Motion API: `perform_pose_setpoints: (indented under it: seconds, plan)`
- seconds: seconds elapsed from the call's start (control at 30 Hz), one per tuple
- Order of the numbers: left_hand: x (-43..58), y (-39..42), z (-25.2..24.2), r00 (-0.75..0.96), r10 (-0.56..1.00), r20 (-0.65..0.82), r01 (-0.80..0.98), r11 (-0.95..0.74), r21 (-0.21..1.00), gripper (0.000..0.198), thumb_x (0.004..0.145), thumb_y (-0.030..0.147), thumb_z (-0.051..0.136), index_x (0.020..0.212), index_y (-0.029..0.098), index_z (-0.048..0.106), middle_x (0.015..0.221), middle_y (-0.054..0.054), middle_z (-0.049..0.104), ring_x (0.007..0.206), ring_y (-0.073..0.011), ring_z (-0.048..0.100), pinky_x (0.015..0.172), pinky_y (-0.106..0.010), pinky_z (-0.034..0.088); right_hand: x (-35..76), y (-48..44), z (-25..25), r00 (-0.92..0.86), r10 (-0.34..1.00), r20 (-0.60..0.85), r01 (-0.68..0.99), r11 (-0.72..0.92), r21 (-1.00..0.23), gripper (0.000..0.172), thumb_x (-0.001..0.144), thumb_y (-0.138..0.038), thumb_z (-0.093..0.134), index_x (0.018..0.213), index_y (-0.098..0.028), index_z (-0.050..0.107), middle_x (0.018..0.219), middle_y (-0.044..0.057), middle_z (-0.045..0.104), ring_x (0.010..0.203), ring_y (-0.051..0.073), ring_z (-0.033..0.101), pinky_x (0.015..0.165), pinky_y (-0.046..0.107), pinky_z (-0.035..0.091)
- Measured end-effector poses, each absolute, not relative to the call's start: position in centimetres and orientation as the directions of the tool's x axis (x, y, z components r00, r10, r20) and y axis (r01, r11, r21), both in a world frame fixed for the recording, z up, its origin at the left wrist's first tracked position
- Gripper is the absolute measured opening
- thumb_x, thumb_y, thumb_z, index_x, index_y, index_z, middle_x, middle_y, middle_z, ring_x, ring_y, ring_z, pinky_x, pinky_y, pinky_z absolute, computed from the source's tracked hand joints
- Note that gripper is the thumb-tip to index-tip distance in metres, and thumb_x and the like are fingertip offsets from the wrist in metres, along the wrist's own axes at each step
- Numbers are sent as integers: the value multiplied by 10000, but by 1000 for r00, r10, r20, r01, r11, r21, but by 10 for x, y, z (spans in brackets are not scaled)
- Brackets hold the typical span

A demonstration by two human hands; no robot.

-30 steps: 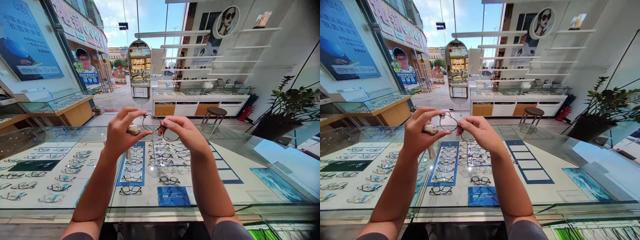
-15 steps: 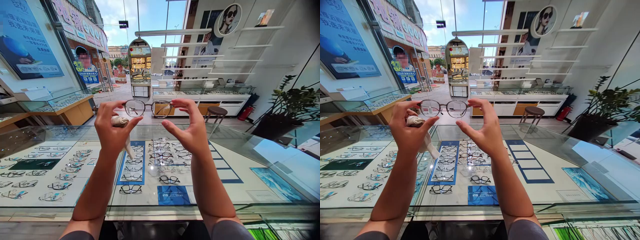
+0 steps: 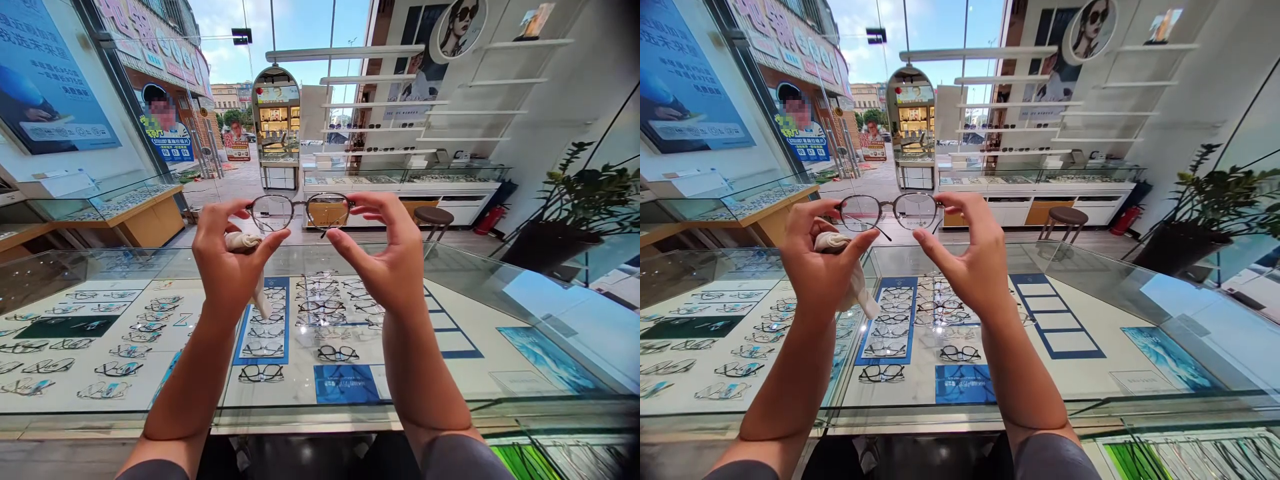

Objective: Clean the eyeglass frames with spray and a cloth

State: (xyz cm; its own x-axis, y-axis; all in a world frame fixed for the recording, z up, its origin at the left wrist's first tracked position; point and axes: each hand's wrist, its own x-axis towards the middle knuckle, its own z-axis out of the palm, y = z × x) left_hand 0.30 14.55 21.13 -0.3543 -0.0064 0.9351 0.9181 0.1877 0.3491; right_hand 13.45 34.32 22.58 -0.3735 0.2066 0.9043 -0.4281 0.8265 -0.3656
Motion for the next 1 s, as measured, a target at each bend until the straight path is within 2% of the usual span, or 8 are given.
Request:
perform_pose_setpoints:
  seconds: [0.3,0.5,0.7,1.0]
  plan:
    - [7,147,212,-337,-17,941,927,171,335,541,758,421,996,1208,261,742,1027,-16,644,905,-195,640,811,-351,533,139,341,227,-415,228,881,-409,818,-404,409,935,-405,777,1324,-294,714,1271,74,762,1123,280,732,1045,505,592]
    - [7,148,210,-348,-15,938,925,156,346,567,764,469,991,1235,296,726,1050,-17,633,925,-191,632,831,-349,550,140,341,227,-418,247,874,-418,802,-426,398,936,-436,786,1303,-297,721,1258,70,774,1099,276,740,1032,500,598]
    - [7,149,210,-353,-14,935,922,164,351,573,772,493,985,1253,317,728,1075,-28,654,872,-186,635,776,-358,568,140,341,228,-418,255,872,-428,791,-437,385,939,-453,793,1292,-315,723,1263,66,782,1090,277,741,1034,512,608]
    - [5,151,208,-355,-5,935,924,150,351,550,818,531,948,1282,324,736,1102,-26,681,811,-160,610,781,-380,574,139,341,228,-412,274,869,-413,794,-446,395,942,-444,784,1314,-332,714,1290,63,764,1110,278,732,1024,506,605]
